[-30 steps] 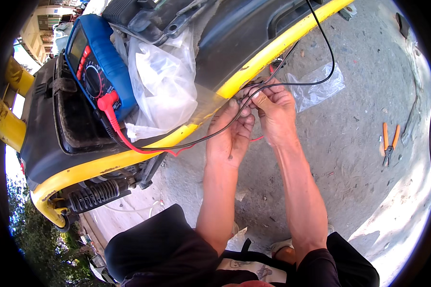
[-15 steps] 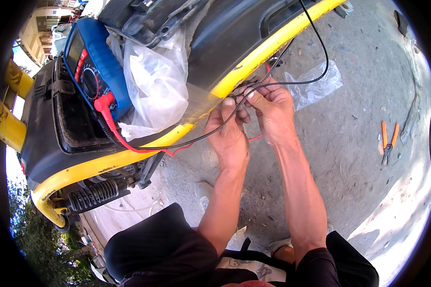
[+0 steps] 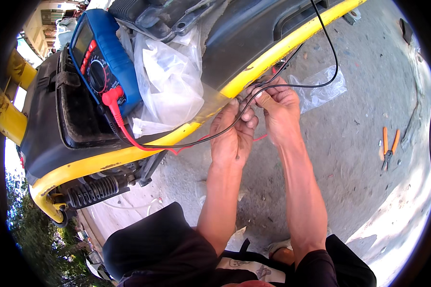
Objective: The person works on the wiring of a yellow motorized vehicle, using a multimeter to test connections and pliers to strip and adjust wires. They connect and disconnect probes and manipulate wires near the vehicle frame.
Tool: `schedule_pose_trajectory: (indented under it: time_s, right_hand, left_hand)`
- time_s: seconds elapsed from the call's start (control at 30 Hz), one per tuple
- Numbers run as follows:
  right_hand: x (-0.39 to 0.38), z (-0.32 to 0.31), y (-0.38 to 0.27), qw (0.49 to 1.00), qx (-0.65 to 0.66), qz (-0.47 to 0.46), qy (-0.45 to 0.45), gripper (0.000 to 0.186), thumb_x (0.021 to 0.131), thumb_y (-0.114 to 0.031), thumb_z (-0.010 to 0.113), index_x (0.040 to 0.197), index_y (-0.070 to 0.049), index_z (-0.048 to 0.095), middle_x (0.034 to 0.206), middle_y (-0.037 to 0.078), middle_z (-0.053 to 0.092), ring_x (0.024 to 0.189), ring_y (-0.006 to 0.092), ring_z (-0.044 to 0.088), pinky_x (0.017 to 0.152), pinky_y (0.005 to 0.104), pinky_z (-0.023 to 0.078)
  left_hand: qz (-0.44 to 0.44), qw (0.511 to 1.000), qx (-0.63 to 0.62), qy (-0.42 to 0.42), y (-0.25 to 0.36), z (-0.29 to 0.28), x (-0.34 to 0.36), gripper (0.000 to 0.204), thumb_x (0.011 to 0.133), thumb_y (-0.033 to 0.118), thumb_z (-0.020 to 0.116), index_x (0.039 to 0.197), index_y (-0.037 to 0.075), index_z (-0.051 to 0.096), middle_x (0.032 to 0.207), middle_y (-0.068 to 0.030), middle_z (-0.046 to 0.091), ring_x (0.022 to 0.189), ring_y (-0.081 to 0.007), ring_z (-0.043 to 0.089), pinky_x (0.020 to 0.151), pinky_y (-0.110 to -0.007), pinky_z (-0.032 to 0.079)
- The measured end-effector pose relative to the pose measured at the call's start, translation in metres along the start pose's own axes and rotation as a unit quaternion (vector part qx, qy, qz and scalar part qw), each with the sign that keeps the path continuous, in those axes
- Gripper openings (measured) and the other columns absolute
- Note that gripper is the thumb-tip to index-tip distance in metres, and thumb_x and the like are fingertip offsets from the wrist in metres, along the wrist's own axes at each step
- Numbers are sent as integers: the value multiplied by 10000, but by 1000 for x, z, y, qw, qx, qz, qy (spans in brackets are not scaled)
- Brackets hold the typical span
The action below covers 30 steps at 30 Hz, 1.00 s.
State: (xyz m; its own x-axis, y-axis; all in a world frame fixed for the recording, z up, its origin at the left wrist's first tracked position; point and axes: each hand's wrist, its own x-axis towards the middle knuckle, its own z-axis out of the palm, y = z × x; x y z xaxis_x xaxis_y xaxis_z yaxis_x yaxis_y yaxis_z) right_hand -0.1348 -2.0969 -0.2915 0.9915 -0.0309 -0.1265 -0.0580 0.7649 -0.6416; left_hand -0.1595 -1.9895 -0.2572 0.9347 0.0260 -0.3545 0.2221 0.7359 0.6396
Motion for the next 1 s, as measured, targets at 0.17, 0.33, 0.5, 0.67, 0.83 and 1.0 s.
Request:
schedule_pose_trajectory:
  time_s: [0.17,0.33,0.5,0.67,0.83,1.0]
  right_hand:
    - [1,6,2,998,-23,-52,16,68,917,62,618,963,13,604,876,112,715,739,141,667,667,273,541]
    - [-1,10,-1,996,-40,-70,23,79,919,74,618,973,18,606,883,106,717,735,136,667,676,264,538]
    - [0,10,0,995,-59,-80,23,84,917,80,625,971,18,608,883,104,718,735,134,673,676,255,540]
    - [0,4,6,996,-51,-70,27,172,904,41,693,1071,20,658,979,97,737,871,142,680,817,271,538]
    - [-3,11,2,997,-39,-55,38,164,911,44,685,1070,19,657,975,88,730,850,122,658,777,258,517]
    - [-5,10,7,995,-38,-74,55,153,920,41,683,1067,14,654,960,75,723,806,100,621,711,246,476]
  left_hand:
    - [-14,1000,-8,1,4,-4,-1,366,1027,195,606,1295,-51,562,1018,-116,656,729,-101,513,645,-253,440]
    - [-14,1000,-3,0,5,-3,-1,350,1038,194,588,1298,-38,556,1025,-120,659,730,-99,515,643,-254,442]
    - [-21,1000,2,0,7,-1,-1,331,1042,190,584,1287,-32,562,1018,-115,658,731,-98,516,642,-253,440]
    - [-22,1000,-1,-1,5,-3,-1,338,1044,192,584,1294,-33,559,1011,-110,657,731,-99,512,639,-255,438]
    - [-27,1000,-3,-2,7,-3,-1,343,1045,196,585,1298,-35,556,1013,-106,647,738,-103,505,645,-256,437]
    - [-42,998,-31,-17,8,-6,0,346,1043,193,591,1294,-41,548,1008,-107,628,746,-109,501,650,-261,437]
